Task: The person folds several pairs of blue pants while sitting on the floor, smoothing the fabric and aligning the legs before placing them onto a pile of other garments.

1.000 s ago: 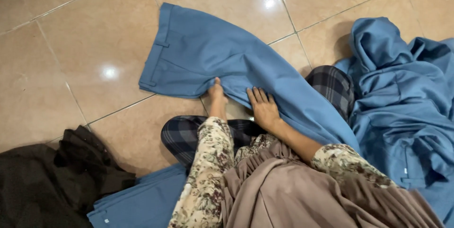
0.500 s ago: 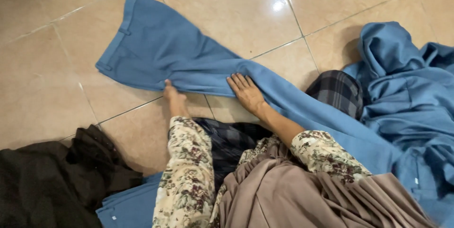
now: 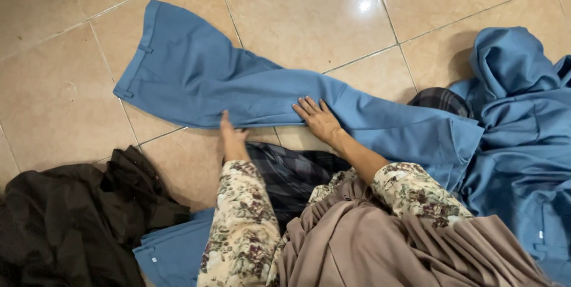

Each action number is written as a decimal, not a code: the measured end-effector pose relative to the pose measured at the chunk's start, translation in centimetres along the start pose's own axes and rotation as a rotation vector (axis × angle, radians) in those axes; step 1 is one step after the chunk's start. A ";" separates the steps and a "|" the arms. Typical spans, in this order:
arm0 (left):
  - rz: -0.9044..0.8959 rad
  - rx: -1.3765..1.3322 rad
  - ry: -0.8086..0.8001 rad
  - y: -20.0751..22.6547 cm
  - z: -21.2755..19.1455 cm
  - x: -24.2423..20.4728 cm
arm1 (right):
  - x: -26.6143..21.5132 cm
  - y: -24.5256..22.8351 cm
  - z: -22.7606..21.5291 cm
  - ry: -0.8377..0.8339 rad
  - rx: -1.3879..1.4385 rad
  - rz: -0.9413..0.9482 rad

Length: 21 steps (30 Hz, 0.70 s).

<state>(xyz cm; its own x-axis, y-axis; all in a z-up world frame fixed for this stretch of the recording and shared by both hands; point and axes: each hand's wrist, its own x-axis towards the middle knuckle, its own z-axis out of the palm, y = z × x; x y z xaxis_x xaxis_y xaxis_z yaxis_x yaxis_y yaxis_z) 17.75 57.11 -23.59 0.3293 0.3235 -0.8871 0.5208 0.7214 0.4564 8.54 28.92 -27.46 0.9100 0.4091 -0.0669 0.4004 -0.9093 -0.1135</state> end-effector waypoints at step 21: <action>0.098 -0.443 -0.233 2.9 3.1 1.7 | -2.3 6.4 -1.8 0.175 -0.149 0.103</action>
<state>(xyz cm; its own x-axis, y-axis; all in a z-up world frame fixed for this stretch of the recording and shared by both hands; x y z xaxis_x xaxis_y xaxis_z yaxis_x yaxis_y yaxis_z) 22.27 57.90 -23.60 0.5535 0.2940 -0.7792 0.1114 0.9011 0.4191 9.24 22.00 -26.27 0.9462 0.3063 0.1040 0.3045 -0.9519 0.0332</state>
